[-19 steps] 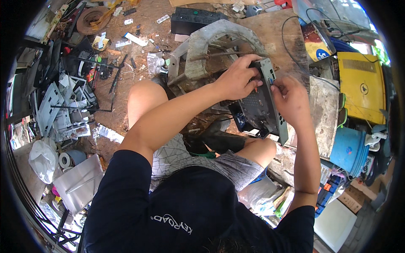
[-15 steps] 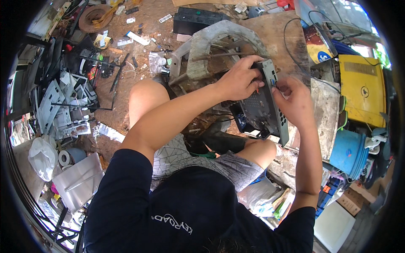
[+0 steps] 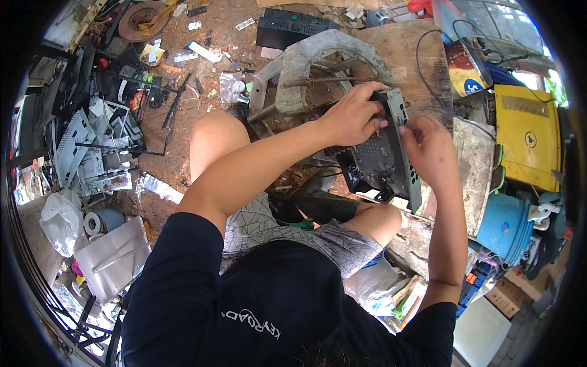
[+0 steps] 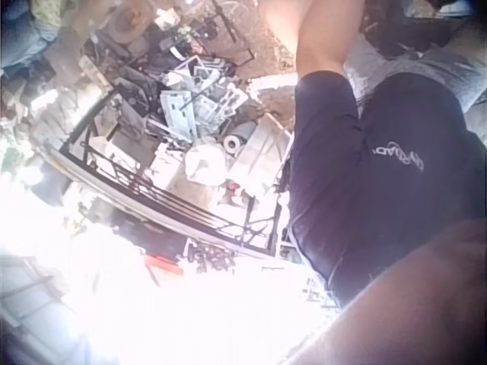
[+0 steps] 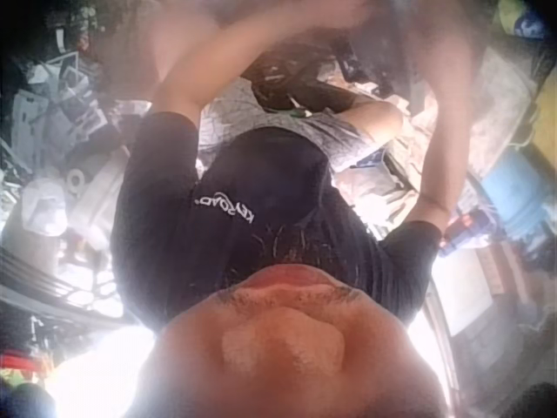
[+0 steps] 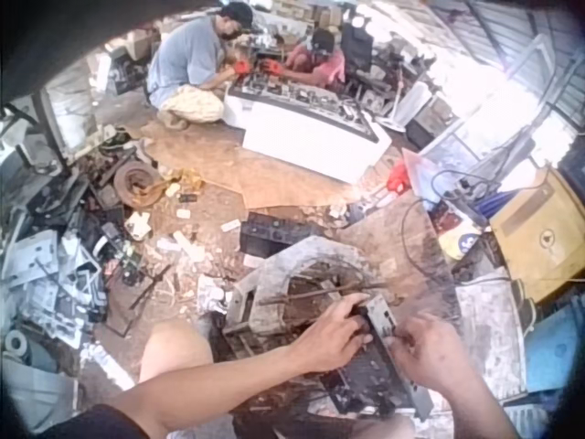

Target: The person uses a screwdriver to remove screws and disassemble the metal casing of an electronic device, then removes internal components and circuit boards.

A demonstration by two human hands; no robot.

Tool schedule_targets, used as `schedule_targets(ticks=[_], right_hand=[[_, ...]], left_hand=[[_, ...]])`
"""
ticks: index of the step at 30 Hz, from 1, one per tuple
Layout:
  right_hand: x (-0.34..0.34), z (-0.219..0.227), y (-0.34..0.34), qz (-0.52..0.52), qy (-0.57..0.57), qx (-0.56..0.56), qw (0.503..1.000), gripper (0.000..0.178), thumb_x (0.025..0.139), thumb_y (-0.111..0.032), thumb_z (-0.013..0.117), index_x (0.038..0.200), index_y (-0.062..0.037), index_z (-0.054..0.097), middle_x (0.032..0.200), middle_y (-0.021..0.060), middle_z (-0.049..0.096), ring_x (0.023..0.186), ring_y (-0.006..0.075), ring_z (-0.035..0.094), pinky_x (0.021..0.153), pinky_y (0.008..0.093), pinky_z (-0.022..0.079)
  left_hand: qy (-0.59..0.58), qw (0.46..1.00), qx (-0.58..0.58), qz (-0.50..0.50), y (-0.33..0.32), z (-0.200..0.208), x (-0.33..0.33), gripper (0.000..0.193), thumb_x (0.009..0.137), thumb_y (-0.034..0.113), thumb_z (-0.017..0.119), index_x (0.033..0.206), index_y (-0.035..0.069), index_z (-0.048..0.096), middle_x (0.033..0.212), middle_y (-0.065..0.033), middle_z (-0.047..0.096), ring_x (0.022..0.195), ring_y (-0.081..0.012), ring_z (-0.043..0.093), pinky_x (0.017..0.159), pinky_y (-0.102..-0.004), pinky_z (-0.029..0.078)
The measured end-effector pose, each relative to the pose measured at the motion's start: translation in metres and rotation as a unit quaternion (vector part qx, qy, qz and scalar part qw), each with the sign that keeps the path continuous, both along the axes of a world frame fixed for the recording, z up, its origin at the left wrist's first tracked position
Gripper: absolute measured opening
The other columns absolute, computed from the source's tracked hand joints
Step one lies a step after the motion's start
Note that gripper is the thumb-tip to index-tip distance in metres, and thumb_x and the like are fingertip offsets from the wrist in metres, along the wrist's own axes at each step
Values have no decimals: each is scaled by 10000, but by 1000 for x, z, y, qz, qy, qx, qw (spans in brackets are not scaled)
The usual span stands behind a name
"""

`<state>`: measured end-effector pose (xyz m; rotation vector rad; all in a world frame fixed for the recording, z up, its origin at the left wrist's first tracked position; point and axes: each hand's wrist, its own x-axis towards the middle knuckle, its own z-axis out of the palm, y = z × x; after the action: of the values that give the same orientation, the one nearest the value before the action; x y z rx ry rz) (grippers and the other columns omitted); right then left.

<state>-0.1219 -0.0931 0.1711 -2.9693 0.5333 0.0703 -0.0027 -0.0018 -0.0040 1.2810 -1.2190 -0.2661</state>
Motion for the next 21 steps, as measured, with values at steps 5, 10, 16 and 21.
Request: schedule_targets(ticks=[5, 10, 16, 21], right_hand=[[0, 1, 3, -30, -4, 29, 999, 154, 854, -128, 695, 855, 9, 623, 856, 199, 636, 782, 398, 631, 706, 470, 490], [3, 5, 7, -63, 17, 39, 997, 132, 855, -102, 682, 854, 15, 623, 853, 187, 636, 780, 373, 638, 696, 451, 491], [3, 1, 4, -24, -3, 15, 1000, 151, 855, -118, 698, 839, 16, 631, 844, 189, 643, 777, 377, 637, 695, 447, 491], [0, -2, 1, -34, -3, 37, 999, 135, 858, -101, 688, 865, 22, 633, 858, 194, 643, 784, 389, 631, 705, 459, 488]], left_hand=[[-6, 1000, -3, 3, -1, 0, -1, 240, 874, 163, 711, 994, -44, 686, 1417, -208, 444, 1320, -405, 427, 1119, -471, 346], [-10, 1000, -7, 1, 0, -1, 1, 237, 872, 160, 710, 993, -42, 688, 1419, -208, 442, 1325, -407, 420, 1121, -472, 343], [-7, 1000, -4, -1, 0, 1, 0, 235, 871, 152, 708, 1004, -41, 690, 1416, -204, 438, 1327, -404, 415, 1120, -472, 344], [-1, 1000, 5, -4, 2, 0, 1, 241, 871, 154, 709, 1016, -38, 688, 1415, -204, 434, 1328, -405, 413, 1122, -473, 343]])
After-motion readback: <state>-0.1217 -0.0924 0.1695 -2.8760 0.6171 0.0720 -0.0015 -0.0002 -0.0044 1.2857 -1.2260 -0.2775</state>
